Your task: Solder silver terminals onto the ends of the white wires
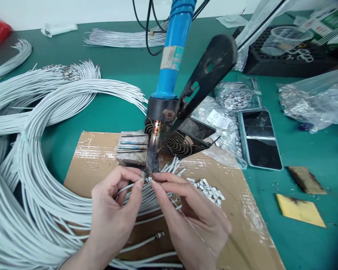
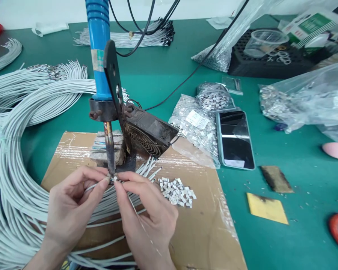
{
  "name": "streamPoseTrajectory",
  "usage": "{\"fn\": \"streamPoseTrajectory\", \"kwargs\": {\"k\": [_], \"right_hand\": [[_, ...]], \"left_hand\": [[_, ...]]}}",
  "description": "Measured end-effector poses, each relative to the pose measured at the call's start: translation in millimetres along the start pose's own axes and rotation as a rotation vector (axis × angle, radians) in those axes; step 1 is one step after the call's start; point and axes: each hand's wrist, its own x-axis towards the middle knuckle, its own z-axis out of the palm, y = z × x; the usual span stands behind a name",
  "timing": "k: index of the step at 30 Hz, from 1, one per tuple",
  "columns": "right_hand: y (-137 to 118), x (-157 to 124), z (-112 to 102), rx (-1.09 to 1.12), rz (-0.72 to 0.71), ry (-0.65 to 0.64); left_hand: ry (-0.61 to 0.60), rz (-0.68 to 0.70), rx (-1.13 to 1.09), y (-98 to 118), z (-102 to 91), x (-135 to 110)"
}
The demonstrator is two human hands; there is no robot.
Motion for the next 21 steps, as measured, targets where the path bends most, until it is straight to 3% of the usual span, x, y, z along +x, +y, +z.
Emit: {"fn": "streamPoseTrajectory", "kwargs": {"k": [13, 18, 21], "right_hand": [[1.7, -3.2, -0.8, 0.103, 0.086, -0.031], [3.8, -1.4, -20.9, -0.021, 0.298, 0.132], [2.7, -3.4, -35.1, -0.04, 0.305, 0.051]], "left_hand": [[0.004, -0.019, -0.014, 0.0, 1.3, 0.9], [-0.031, -0.007, -0.017, -8.5, -2.6, -5.1], [-0.067, 0.002, -0.028, -15.5, -6.8, -14.7]]}}
